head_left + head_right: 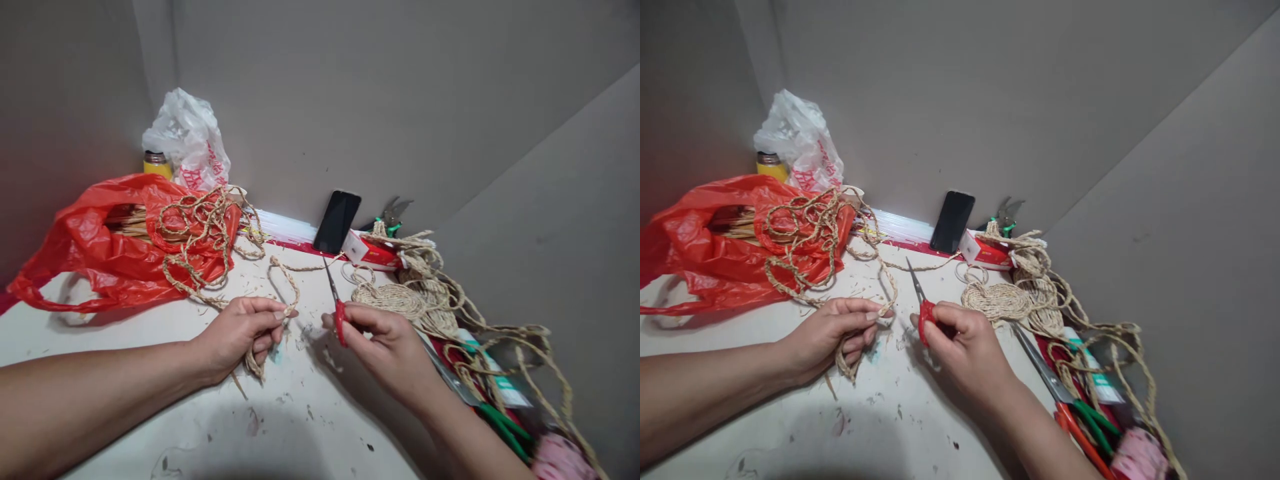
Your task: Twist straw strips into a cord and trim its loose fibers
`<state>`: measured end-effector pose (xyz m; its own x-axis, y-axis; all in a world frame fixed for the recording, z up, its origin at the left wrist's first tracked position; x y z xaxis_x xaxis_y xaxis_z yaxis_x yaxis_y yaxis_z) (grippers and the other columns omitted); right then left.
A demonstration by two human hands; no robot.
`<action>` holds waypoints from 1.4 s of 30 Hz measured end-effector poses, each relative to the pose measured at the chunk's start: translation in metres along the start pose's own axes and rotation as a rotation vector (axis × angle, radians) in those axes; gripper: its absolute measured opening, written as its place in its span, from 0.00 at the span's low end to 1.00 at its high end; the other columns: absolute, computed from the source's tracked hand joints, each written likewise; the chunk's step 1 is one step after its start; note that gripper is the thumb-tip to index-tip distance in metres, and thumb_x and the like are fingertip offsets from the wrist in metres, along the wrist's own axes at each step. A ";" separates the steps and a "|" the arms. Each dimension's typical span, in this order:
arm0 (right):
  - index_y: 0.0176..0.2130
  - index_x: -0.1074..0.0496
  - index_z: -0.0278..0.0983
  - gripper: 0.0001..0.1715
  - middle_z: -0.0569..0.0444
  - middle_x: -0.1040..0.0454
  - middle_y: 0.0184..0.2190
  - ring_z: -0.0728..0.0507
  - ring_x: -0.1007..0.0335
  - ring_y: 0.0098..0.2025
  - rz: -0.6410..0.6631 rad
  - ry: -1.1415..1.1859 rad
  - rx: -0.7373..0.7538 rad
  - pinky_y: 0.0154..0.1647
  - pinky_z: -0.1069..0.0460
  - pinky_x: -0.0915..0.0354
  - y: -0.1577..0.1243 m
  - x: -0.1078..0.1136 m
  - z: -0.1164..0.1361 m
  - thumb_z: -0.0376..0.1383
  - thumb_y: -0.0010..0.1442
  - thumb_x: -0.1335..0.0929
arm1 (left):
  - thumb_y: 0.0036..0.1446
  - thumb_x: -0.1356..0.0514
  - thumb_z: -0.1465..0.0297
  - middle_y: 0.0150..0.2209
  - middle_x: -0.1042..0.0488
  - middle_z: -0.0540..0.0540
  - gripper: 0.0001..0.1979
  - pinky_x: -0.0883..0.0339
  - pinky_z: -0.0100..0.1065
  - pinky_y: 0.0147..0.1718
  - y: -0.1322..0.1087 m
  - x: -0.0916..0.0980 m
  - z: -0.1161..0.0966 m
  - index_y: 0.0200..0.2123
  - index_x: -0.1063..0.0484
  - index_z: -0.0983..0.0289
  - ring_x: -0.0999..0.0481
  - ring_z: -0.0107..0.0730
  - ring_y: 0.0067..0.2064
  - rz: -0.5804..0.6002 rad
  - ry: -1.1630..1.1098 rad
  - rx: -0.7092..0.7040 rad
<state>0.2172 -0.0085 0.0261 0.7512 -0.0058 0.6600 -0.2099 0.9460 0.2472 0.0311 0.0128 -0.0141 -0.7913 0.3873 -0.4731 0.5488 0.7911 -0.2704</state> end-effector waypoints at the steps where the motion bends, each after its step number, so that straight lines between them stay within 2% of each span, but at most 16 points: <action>1: 0.16 0.37 0.36 0.21 0.57 0.39 0.17 0.50 0.46 0.21 -0.021 0.099 -0.083 0.22 0.55 0.48 0.000 -0.003 -0.001 0.41 0.56 0.36 | 0.52 0.39 0.69 0.20 0.34 0.47 0.08 0.51 0.22 0.14 0.000 0.000 0.000 0.35 0.28 0.67 0.48 0.15 0.16 0.009 -0.007 -0.002; 5: 0.18 0.34 0.35 0.22 0.60 0.42 0.15 0.53 0.52 0.19 -0.014 0.447 -0.367 0.20 0.55 0.54 0.003 -0.021 -0.005 0.48 0.50 0.30 | 0.50 0.38 0.68 0.22 0.31 0.49 0.12 0.45 0.23 0.15 0.000 0.000 0.004 0.38 0.28 0.67 0.44 0.17 0.16 0.065 -0.001 -0.025; 9: 0.18 0.34 0.34 0.23 0.62 0.43 0.14 0.54 0.53 0.18 0.013 0.725 -0.511 0.19 0.56 0.55 0.010 -0.033 -0.001 0.48 0.43 0.26 | 0.48 0.36 0.64 0.23 0.28 0.51 0.14 0.45 0.24 0.15 -0.003 -0.001 0.005 0.36 0.29 0.68 0.43 0.17 0.16 0.098 0.035 -0.069; 12: 0.20 0.31 0.33 0.20 0.63 0.43 0.13 0.55 0.54 0.17 -0.019 0.810 -0.579 0.18 0.57 0.57 0.013 -0.036 0.005 0.45 0.38 0.24 | 0.47 0.35 0.62 0.24 0.26 0.52 0.17 0.46 0.23 0.14 -0.006 -0.002 0.002 0.36 0.30 0.67 0.43 0.17 0.16 0.084 0.068 -0.113; 16: 0.22 0.32 0.33 0.20 0.64 0.43 0.14 0.55 0.56 0.18 -0.122 0.813 -0.529 0.19 0.57 0.56 0.012 -0.037 0.012 0.44 0.40 0.24 | 0.52 0.41 0.56 0.23 0.26 0.54 0.19 0.46 0.24 0.13 -0.009 -0.004 0.002 0.35 0.30 0.68 0.43 0.18 0.13 0.133 0.099 -0.117; 20: 0.23 0.34 0.35 0.21 0.66 0.48 0.15 0.55 0.56 0.18 -0.283 0.840 -0.439 0.19 0.58 0.55 0.009 -0.041 0.010 0.46 0.40 0.25 | 0.57 0.47 0.54 0.24 0.24 0.57 0.22 0.47 0.24 0.13 -0.010 -0.003 0.004 0.39 0.31 0.69 0.41 0.21 0.14 0.140 0.072 -0.164; 24: 0.23 0.36 0.36 0.21 0.67 0.50 0.16 0.54 0.57 0.18 -0.408 0.925 -0.336 0.18 0.57 0.56 0.008 -0.047 0.008 0.47 0.39 0.26 | 0.54 0.43 0.56 0.24 0.25 0.56 0.19 0.48 0.24 0.15 -0.013 -0.004 0.003 0.37 0.31 0.69 0.43 0.19 0.15 0.137 0.109 -0.234; 26: 0.22 0.37 0.36 0.22 0.67 0.51 0.15 0.55 0.58 0.18 -0.464 0.968 -0.292 0.17 0.57 0.57 0.009 -0.049 0.007 0.47 0.39 0.26 | 0.52 0.39 0.58 0.24 0.26 0.54 0.18 0.51 0.23 0.16 -0.015 -0.005 0.002 0.37 0.31 0.69 0.45 0.17 0.16 0.119 0.168 -0.276; 30: 0.18 0.39 0.37 0.22 0.67 0.51 0.13 0.55 0.59 0.16 -0.562 1.011 -0.243 0.16 0.57 0.58 0.011 -0.048 0.002 0.47 0.38 0.26 | 0.46 0.36 0.56 0.22 0.28 0.51 0.20 0.58 0.24 0.16 -0.015 -0.010 0.005 0.32 0.31 0.69 0.49 0.15 0.15 0.077 0.289 -0.276; 35: 0.16 0.38 0.36 0.20 0.65 0.48 0.11 0.55 0.57 0.15 -0.575 0.980 -0.276 0.15 0.57 0.58 0.012 -0.057 -0.012 0.44 0.38 0.26 | 0.43 0.36 0.52 0.17 0.29 0.52 0.23 0.63 0.25 0.14 -0.021 -0.012 0.017 0.29 0.32 0.68 0.51 0.15 0.11 0.039 0.409 -0.225; 39: 0.16 0.37 0.36 0.20 0.65 0.47 0.11 0.55 0.57 0.15 -0.570 0.983 -0.277 0.15 0.57 0.58 0.013 -0.060 -0.013 0.44 0.38 0.27 | 0.48 0.40 0.50 0.20 0.26 0.55 0.25 0.55 0.25 0.14 -0.032 -0.002 0.008 0.35 0.32 0.68 0.41 0.20 0.13 -0.021 0.463 -0.186; 42: 0.18 0.38 0.36 0.19 0.66 0.48 0.12 0.55 0.57 0.15 -0.584 1.007 -0.245 0.15 0.57 0.58 0.014 -0.057 -0.008 0.45 0.40 0.27 | 0.45 0.36 0.53 0.20 0.26 0.54 0.23 0.50 0.24 0.16 -0.037 0.007 -0.006 0.34 0.33 0.67 0.37 0.21 0.15 -0.044 0.505 -0.209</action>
<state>0.1763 0.0074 -0.0138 0.8700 -0.3030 -0.3890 0.3707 0.9221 0.1107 0.0043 -0.0111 -0.0027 -0.8716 0.4901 0.0105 0.4876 0.8690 -0.0840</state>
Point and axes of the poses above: each hand's wrist, its own y-axis towards the middle knuckle, its own x-axis out of the back of the hand, z = x × y, the point moved 2 cm from there along y, towards the middle knuckle
